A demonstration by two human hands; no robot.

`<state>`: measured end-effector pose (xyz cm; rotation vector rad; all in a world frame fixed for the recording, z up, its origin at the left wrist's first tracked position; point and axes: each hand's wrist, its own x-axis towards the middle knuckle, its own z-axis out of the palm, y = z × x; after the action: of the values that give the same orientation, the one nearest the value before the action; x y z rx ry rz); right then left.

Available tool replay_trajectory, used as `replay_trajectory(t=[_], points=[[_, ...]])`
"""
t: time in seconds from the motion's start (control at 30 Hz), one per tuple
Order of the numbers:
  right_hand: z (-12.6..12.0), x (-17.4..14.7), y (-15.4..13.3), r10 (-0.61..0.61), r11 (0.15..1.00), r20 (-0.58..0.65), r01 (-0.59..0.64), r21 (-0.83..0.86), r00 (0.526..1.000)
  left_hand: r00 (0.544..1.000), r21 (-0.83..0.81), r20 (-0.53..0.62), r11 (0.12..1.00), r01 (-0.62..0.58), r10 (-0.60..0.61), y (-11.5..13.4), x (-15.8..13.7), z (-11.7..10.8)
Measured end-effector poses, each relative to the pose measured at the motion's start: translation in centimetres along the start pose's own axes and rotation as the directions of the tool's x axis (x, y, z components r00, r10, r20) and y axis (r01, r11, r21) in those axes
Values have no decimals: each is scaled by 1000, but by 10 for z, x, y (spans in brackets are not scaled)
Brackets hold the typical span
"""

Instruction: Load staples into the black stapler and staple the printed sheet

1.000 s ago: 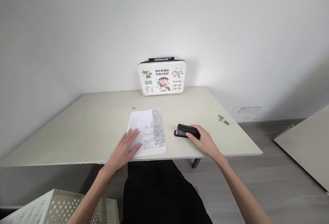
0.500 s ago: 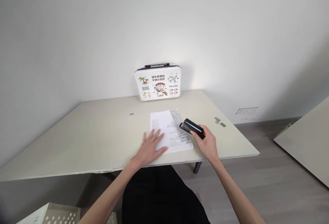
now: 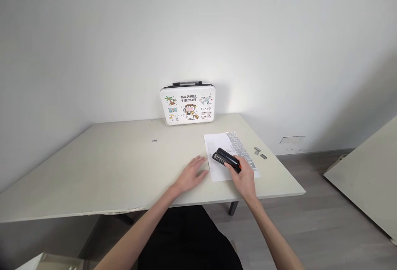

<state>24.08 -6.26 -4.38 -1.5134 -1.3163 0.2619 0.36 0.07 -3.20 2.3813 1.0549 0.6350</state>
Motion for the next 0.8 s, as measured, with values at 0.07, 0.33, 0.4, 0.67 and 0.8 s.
replay_trajectory(t=[0.07, 0.33, 0.4, 0.67, 0.8], points=[[5, 0, -4, 7, 1000, 41, -8, 17, 999, 999, 2, -31, 999, 42, -42, -20, -30, -28], [70, -11, -55, -95, 984, 362, 33, 175, 927, 875, -375, -328, 899, 226, -357, -46, -93, -86], [89, -16, -68, -138, 978, 406, 60, 199, 903, 848, -422, -365, 880, 217, -384, -46, -92, -84], [109, -24, -86, -176, 962, 461, 54, 266, 870, 789, -521, -412, 829, 206, -455, -56, -92, -76], [105, -23, -82, -145, 953, 419, 12, 304, 896, 774, -562, -419, 805, 188, -474, -54, -92, -77]])
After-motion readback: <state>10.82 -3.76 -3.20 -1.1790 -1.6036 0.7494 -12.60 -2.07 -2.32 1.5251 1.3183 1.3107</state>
